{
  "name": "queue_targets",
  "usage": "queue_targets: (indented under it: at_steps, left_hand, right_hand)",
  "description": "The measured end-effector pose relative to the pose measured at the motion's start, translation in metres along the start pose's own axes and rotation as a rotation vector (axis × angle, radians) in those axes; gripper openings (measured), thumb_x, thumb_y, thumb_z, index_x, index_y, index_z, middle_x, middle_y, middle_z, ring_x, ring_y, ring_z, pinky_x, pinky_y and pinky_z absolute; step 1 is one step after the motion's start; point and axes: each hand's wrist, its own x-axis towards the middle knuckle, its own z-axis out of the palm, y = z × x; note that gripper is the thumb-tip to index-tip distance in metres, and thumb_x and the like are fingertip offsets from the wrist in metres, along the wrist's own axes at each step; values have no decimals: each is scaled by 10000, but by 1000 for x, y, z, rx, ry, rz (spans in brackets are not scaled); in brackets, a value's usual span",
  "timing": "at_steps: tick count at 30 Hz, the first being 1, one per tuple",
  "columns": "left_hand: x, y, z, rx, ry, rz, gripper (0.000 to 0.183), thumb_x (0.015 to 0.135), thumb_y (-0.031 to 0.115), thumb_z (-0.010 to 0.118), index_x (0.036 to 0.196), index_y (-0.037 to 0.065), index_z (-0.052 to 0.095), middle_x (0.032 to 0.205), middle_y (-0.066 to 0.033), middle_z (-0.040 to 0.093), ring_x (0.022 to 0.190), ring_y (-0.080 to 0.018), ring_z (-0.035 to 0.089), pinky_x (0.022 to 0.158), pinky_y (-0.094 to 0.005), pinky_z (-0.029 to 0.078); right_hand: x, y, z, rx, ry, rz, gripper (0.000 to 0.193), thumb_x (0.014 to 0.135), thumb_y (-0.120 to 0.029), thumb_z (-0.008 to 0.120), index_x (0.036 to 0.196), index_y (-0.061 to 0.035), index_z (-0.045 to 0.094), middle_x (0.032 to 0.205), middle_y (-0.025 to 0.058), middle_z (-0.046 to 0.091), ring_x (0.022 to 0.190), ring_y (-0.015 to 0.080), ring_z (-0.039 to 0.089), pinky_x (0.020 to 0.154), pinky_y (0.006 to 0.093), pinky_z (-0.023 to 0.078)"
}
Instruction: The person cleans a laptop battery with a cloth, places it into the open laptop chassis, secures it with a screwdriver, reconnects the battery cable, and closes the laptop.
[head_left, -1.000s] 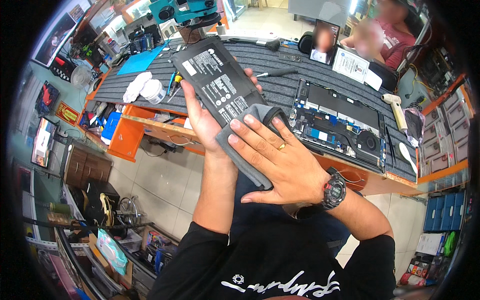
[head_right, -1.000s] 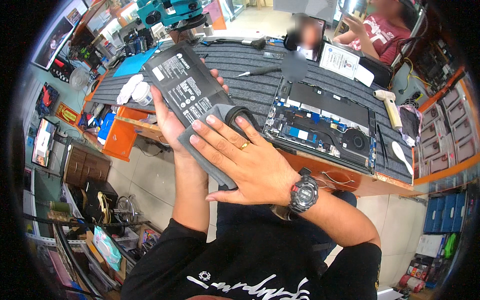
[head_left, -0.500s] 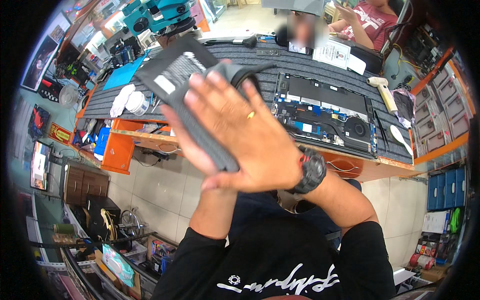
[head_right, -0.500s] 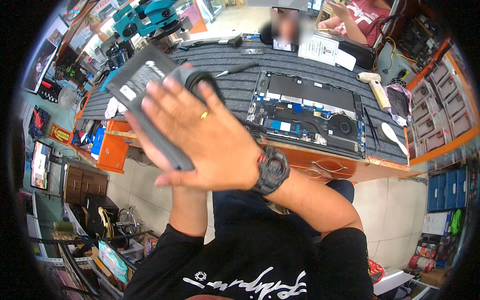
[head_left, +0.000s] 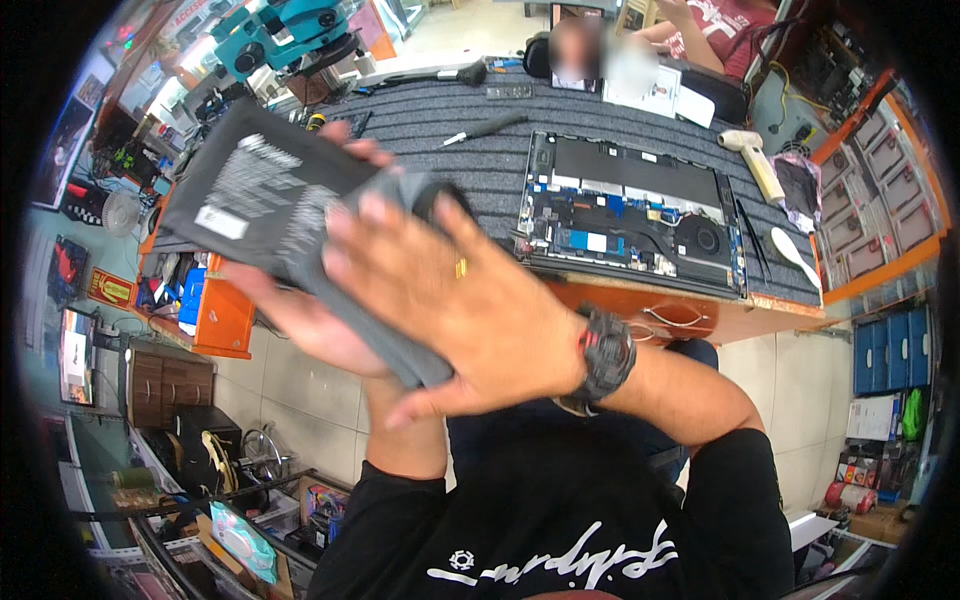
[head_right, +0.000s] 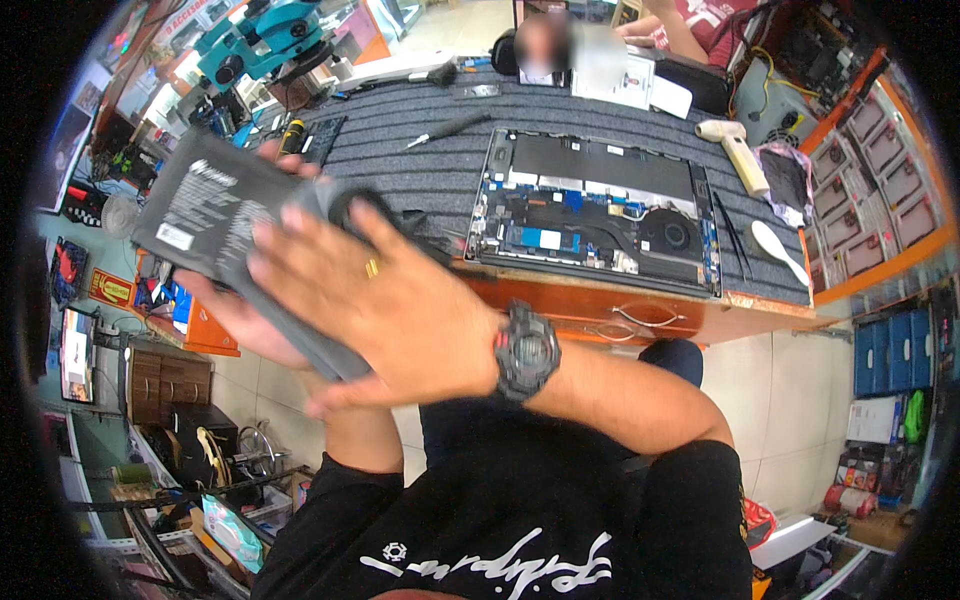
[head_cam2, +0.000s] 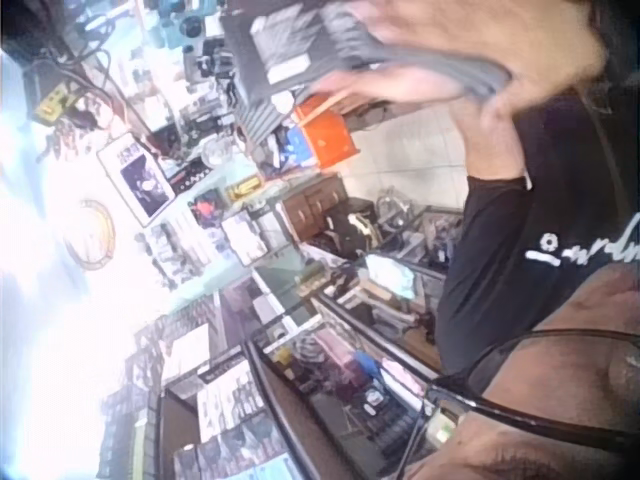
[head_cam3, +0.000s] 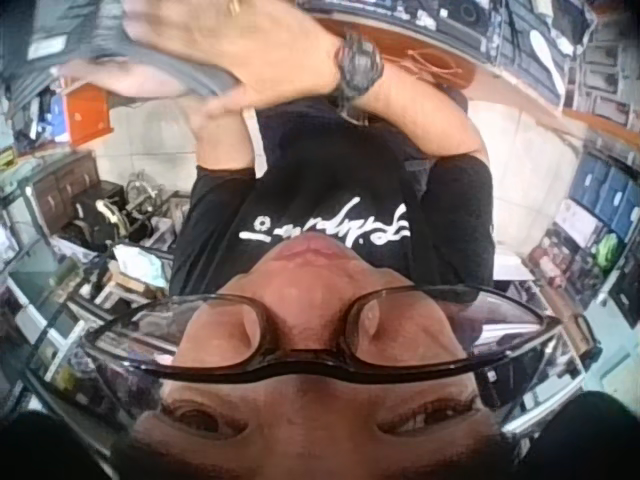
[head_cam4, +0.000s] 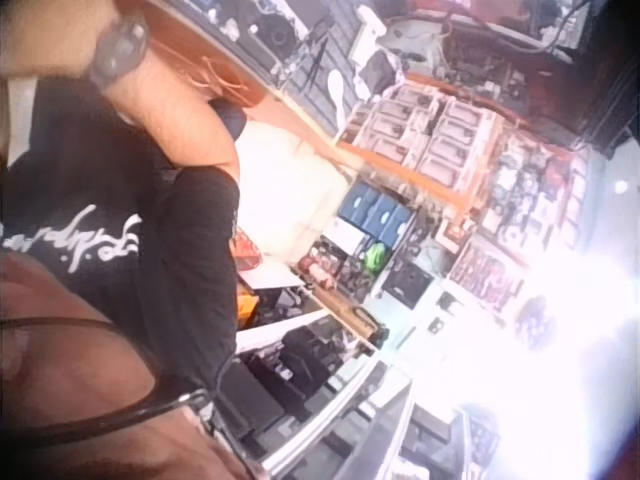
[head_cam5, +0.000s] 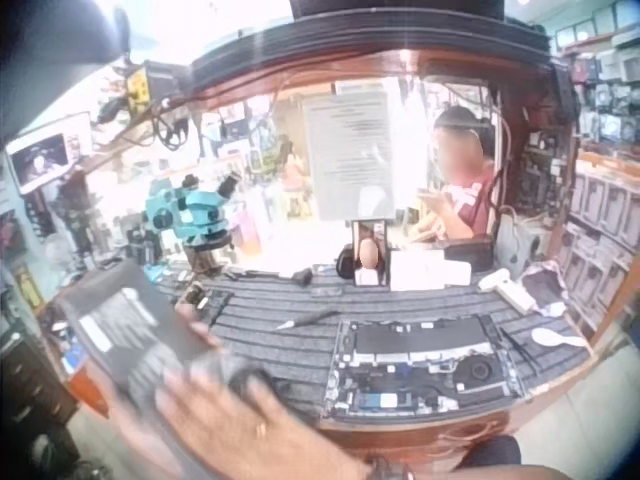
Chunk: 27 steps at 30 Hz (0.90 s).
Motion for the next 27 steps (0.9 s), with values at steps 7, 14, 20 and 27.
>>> queue_targets:
  at_steps: [7,14,20,27]
  left_hand:
    - [7,2,-2,76,52,65,1027,982,787,348,1523,-86,329,1413,-253,512,1265,-382,522,1110,-506,432]
    - [20,1,-12,31,-51,-22,1003,1003,777,257,1462,-100,422,1362,-245,562,1253,-352,556,1103,-517,448]
    - [22,8,-19,140,156,122,1001,975,810,301,1351,-88,536,1246,-228,618,1116,-352,609,1014,-507,503]
    - [23,-21,6,389,511,263,629,989,548,543,1262,-17,587,1082,-117,642,1059,-236,640,996,-415,512]
  right_hand:
    - [-22,-6,1,34,-85,2,1094,761,-637,750,1604,-68,346,1682,159,306,1569,325,272,1227,587,212]
    - [-31,-14,-12,-130,-167,121,750,894,-207,677,1580,-81,401,1669,155,343,1558,320,311,1216,578,281]
    - [-36,-7,-12,-233,36,75,475,967,-140,513,1426,-38,588,1508,173,558,1403,304,545,1115,454,475]
    - [-38,4,-15,-215,151,3,429,917,-95,607,1335,-18,664,1380,200,651,1271,314,654,1025,413,549]
